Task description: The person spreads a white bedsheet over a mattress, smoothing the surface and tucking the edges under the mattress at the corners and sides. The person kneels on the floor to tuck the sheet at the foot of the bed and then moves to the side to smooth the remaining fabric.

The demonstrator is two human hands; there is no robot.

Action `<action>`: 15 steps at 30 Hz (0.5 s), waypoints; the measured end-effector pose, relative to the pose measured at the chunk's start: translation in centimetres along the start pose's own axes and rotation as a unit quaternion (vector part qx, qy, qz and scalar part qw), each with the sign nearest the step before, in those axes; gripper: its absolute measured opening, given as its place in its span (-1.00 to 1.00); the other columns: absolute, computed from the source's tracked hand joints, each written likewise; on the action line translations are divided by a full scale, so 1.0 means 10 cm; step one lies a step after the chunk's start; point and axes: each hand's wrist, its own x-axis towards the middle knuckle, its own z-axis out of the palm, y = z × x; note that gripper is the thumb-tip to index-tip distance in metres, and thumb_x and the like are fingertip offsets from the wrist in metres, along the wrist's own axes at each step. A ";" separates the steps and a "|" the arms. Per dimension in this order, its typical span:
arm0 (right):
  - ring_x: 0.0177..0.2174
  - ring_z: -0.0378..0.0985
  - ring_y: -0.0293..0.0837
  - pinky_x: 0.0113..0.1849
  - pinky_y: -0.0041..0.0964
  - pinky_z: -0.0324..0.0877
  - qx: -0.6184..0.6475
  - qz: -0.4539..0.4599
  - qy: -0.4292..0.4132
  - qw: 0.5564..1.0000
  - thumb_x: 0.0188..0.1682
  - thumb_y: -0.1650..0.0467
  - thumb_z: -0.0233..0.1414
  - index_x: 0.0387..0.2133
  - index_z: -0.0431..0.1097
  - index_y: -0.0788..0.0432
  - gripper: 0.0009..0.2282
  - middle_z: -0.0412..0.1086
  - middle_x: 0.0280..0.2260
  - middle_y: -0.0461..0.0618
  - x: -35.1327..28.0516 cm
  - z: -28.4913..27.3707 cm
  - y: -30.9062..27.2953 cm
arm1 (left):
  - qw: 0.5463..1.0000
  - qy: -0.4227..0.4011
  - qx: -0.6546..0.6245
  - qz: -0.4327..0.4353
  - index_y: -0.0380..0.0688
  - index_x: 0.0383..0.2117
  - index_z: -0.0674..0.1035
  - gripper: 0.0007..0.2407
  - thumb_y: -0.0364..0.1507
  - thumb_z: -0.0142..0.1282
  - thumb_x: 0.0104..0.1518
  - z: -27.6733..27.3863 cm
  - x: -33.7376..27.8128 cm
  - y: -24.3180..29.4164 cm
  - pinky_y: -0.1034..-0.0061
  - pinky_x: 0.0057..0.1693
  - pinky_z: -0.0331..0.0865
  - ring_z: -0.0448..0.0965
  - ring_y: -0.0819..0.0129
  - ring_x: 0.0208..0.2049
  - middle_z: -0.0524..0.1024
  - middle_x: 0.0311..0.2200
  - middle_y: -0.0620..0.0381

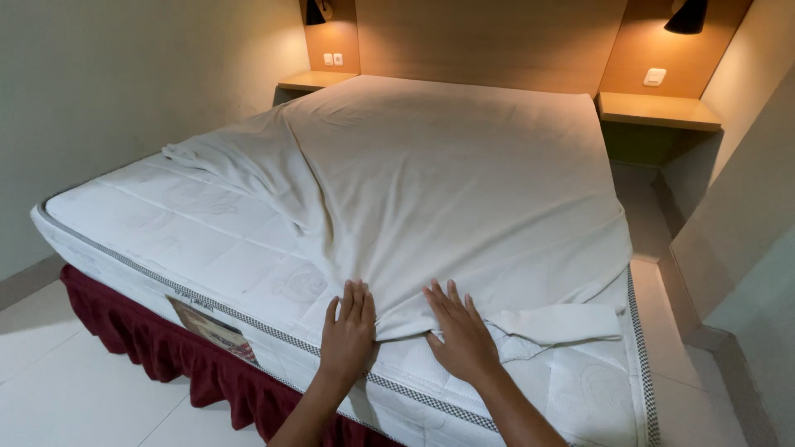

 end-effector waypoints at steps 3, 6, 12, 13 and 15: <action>0.41 -0.34 -0.10 0.34 -0.03 -0.35 0.003 0.005 -0.001 1.000 0.00 0.36 0.07 0.40 -0.20 -0.03 -0.29 -0.26 0.45 -0.14 0.01 0.02 0.00 | 1.000 0.007 -0.013 -0.002 -0.33 0.19 0.35 -0.48 -0.53 0.10 -0.01 0.10 -0.03 -0.05 0.03 0.35 0.13 0.10 -0.02 0.43 0.24 0.34 -0.15; 0.41 -0.31 -0.08 0.34 -0.04 -0.32 0.018 0.000 0.019 1.000 -0.02 0.38 0.08 0.39 -0.16 -0.02 -0.29 -0.20 0.44 -0.13 0.00 0.06 0.02 | 0.998 0.063 -0.004 0.026 -0.26 0.31 0.26 -0.42 -0.48 0.06 0.07 0.08 0.00 0.06 -0.05 0.33 0.10 0.07 -0.06 0.41 0.19 0.36 -0.12; 0.39 -0.23 -0.02 0.34 -0.02 -0.30 0.028 -0.003 0.050 0.998 -0.06 0.35 0.13 0.38 -0.17 0.15 -0.24 -0.11 0.40 0.00 0.00 0.13 0.07 | 0.989 0.098 0.007 0.113 -0.04 0.38 0.24 -0.38 -0.38 0.10 0.10 -0.01 0.23 0.54 -0.07 0.34 0.09 0.07 -0.04 0.41 0.18 0.41 -0.04; 0.39 -0.23 -0.02 0.34 -0.02 -0.30 0.026 -0.003 0.051 0.998 -0.06 0.35 0.13 0.38 -0.17 0.15 -0.24 -0.11 0.40 0.00 0.02 0.16 0.09 | 0.989 0.100 0.006 0.112 -0.04 0.38 0.24 -0.38 -0.38 0.10 0.10 0.07 0.27 0.56 -0.07 0.34 0.09 0.07 -0.04 0.41 0.18 0.41 -0.04; 0.40 -0.24 0.00 0.34 0.01 -0.33 0.004 0.000 0.044 0.999 -0.05 0.33 0.15 0.38 -0.17 0.20 -0.24 -0.13 0.40 0.08 0.05 0.20 0.14 | 0.990 0.077 -0.061 0.103 -0.07 0.33 0.28 -0.38 -0.40 0.20 0.04 0.22 0.39 0.62 -0.15 0.32 0.06 0.11 -0.08 0.40 0.25 0.35 -0.03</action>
